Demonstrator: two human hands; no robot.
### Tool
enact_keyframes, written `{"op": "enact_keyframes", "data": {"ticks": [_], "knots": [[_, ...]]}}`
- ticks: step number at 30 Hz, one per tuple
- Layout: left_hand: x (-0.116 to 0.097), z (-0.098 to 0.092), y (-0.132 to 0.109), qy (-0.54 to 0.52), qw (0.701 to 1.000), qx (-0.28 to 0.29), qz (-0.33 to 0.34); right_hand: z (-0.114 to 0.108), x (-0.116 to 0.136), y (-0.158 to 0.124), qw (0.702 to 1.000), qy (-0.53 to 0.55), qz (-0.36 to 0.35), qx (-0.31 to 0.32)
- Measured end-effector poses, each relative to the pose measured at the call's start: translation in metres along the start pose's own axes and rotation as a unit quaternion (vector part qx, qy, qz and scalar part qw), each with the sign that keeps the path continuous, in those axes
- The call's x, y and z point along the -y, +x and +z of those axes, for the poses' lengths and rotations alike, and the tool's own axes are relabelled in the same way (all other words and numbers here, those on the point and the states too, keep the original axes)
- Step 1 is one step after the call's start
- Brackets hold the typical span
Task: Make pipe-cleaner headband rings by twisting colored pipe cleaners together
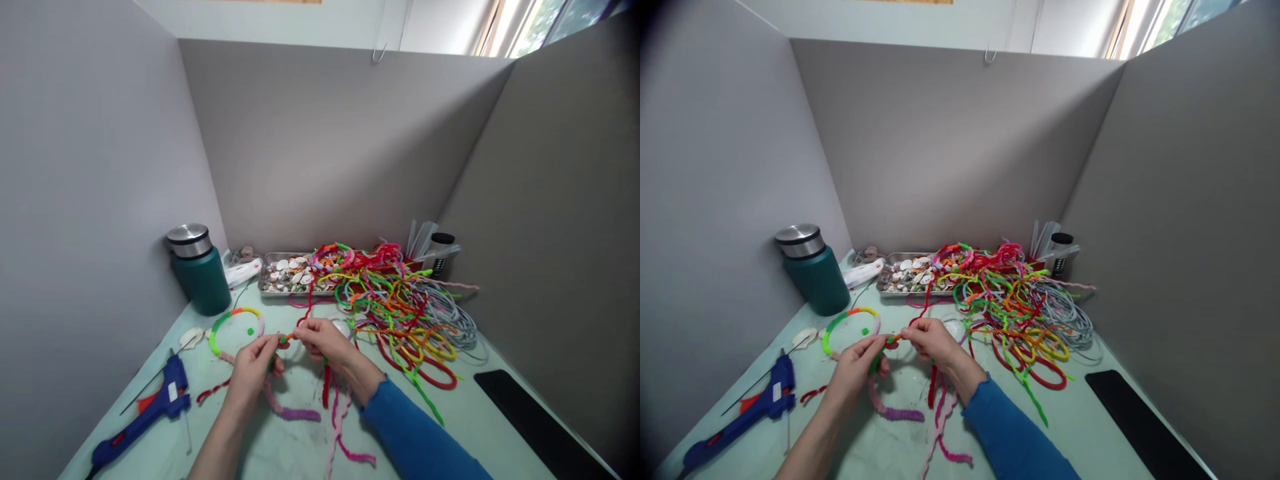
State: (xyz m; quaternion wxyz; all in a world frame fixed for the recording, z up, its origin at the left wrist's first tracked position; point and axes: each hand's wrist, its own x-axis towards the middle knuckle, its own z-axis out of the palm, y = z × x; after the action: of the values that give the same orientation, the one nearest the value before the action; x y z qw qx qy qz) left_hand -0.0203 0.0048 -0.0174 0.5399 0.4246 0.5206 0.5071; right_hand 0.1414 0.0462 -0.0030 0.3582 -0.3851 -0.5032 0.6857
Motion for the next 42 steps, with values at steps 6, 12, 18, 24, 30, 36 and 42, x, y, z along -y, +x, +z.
{"op": "enact_keyframes", "data": {"ticks": [6,12,18,24,30,36,42], "knots": [[0.001,0.000,0.001,0.037,0.999,-0.014,0.015,-0.002,-0.003,0.002,1.000,0.009,-0.006,0.003],[0.004,-0.002,0.002,0.095,0.993,-0.041,0.050,0.004,-0.001,0.001,1.000,-0.009,0.000,-0.008],[0.007,-0.004,0.004,0.116,0.990,-0.060,0.044,0.006,-0.006,0.002,1.000,-0.017,-0.006,-0.010],[0.003,-0.002,0.004,0.075,0.996,-0.036,0.042,0.002,-0.008,0.004,1.000,-0.005,-0.017,-0.008],[0.001,0.001,0.001,0.119,0.986,-0.075,0.086,0.004,-0.006,0.003,1.000,-0.002,-0.011,-0.007],[0.000,-0.003,-0.002,0.213,0.957,-0.128,0.150,0.001,-0.006,0.008,0.995,-0.058,-0.052,-0.059],[0.002,-0.007,0.001,0.266,0.936,-0.148,0.178,0.002,0.017,-0.008,0.934,-0.247,-0.201,-0.161]]}}
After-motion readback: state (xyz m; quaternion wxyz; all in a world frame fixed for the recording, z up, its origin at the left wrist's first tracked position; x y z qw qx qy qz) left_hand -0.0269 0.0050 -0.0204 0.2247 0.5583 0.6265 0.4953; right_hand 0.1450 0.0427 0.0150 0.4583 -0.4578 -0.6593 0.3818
